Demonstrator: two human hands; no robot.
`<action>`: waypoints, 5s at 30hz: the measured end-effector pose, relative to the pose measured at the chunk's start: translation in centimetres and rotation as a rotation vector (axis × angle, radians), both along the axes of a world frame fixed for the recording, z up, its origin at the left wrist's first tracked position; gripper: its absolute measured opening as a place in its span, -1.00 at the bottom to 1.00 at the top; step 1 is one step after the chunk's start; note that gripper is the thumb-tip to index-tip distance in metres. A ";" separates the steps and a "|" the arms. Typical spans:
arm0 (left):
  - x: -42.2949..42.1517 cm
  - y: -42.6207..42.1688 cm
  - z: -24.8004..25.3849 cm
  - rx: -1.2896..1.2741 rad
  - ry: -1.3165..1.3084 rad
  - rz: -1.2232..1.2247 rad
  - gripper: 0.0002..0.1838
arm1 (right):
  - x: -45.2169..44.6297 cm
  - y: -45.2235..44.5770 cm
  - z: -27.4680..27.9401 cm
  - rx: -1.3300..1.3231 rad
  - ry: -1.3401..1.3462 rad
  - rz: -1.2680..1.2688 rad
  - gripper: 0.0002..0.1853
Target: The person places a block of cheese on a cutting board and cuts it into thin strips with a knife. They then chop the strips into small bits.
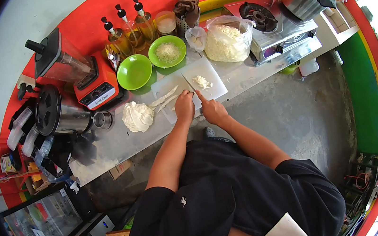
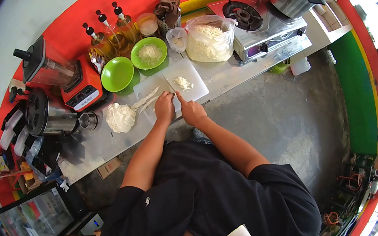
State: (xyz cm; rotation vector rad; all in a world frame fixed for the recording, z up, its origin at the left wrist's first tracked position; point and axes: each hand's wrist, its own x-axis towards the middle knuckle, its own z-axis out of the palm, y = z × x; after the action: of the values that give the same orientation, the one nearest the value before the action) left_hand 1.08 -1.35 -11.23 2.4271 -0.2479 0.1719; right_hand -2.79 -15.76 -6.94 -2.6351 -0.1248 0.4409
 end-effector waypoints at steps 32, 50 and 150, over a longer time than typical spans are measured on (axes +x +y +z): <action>-0.3 -0.5 0.9 0.186 0.000 0.079 -0.79 | 0.4 -0.6 0.2 0.026 0.027 0.041 -0.20; -1.0 -0.9 0.0 0.021 0.121 0.251 -0.84 | 0.1 -0.5 0.0 0.012 0.009 0.061 -0.21; -3.1 0.3 1.0 0.000 0.042 0.138 -0.74 | -0.4 -3.2 -0.5 0.120 0.016 0.090 -0.23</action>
State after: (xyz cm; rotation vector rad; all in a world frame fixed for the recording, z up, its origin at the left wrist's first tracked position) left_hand -1.99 -1.03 -10.22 2.4457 -0.0621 0.1824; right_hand -3.20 -18.97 -7.44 -2.5145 -0.2573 0.4693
